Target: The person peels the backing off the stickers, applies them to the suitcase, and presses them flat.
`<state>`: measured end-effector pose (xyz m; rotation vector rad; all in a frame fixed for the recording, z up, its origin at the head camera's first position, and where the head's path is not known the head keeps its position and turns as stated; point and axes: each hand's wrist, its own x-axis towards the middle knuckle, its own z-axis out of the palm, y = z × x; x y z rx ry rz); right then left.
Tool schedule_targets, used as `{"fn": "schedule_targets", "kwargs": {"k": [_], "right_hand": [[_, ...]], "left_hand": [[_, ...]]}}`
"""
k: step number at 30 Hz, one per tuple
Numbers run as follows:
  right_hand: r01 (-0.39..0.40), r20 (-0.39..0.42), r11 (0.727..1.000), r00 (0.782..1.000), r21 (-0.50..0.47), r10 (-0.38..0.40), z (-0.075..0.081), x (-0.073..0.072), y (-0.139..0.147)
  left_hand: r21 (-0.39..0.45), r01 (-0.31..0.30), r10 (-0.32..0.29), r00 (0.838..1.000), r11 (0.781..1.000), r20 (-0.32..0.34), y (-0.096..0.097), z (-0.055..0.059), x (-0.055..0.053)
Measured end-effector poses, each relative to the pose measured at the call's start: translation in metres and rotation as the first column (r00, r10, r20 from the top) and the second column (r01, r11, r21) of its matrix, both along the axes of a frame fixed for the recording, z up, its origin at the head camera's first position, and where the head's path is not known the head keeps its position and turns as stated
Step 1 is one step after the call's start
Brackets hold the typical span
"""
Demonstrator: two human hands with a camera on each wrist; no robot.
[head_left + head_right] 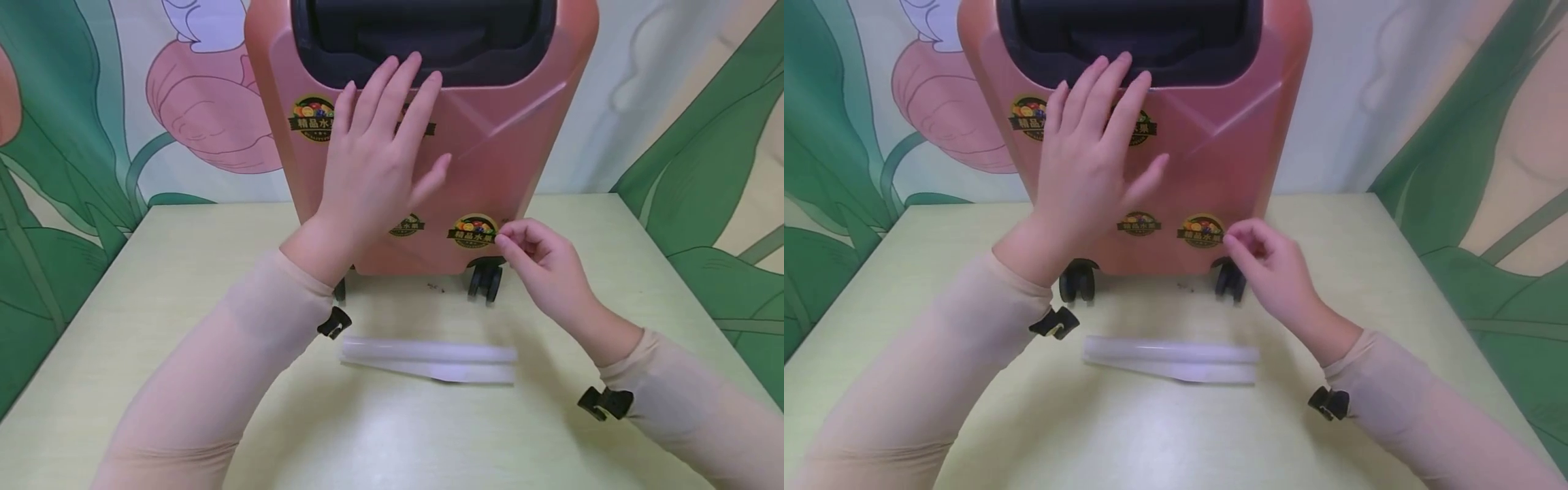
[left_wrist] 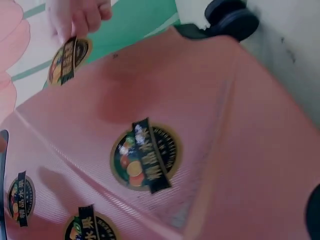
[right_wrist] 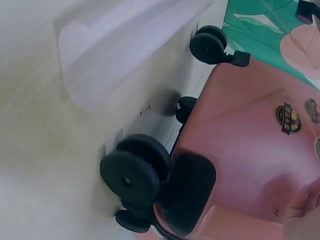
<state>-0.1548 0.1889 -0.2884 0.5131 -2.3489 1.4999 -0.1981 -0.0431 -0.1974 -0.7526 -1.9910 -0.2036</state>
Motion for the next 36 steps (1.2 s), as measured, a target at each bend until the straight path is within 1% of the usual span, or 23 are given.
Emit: {"fn": "schedule_targets", "kwargs": {"k": [4, 7, 10, 14, 16, 21, 25, 30, 36], "right_hand": [[0.025, -0.034, 0.999, 0.999, 0.030, -0.024, 0.002, -0.004, 0.003], [0.042, -0.063, 0.998, 0.997, 0.044, -0.040, 0.006, -0.007, 0.005], [0.051, -0.091, 0.997, 0.995, 0.060, -0.045, 0.011, -0.011, 0.005], [0.058, -0.115, 0.994, 0.992, 0.095, -0.047, 0.019, -0.017, 0.002], [0.068, -0.122, 0.992, 0.991, 0.106, -0.054, 0.022, -0.019, 0.001], [0.101, -0.127, 0.989, 0.988, 0.105, -0.088, 0.028, -0.025, 0.002], [0.115, -0.121, 0.990, 0.987, 0.084, -0.104, 0.033, -0.028, 0.002], [0.115, -0.128, 0.991, 0.986, 0.066, -0.106, 0.037, -0.031, 0.000], [0.126, -0.140, 0.990, 0.983, 0.069, -0.116, 0.040, -0.033, 0.000]], "left_hand": [[-0.047, -0.053, 0.055, 0.998, 0.997, 0.041, 0.005, 0.010, -0.006], [-0.083, -0.094, 0.102, 0.991, 0.992, 0.087, 0.008, 0.014, -0.006], [-0.101, -0.138, 0.150, 0.981, 0.985, 0.122, 0.012, 0.015, -0.005], [-0.101, -0.193, 0.205, 0.969, 0.976, 0.136, 0.015, 0.014, -0.004], [-0.113, -0.210, 0.225, 0.963, 0.971, 0.145, 0.017, 0.014, -0.004], [-0.158, -0.225, 0.250, 0.953, 0.962, 0.168, 0.020, 0.015, -0.004], [-0.170, -0.243, 0.270, 0.949, 0.955, 0.160, 0.020, 0.014, -0.003], [-0.177, -0.272, 0.299, 0.943, 0.946, 0.147, 0.023, 0.011, -0.003], [-0.176, -0.285, 0.310, 0.940, 0.942, 0.140, 0.025, 0.009, -0.004]]}}
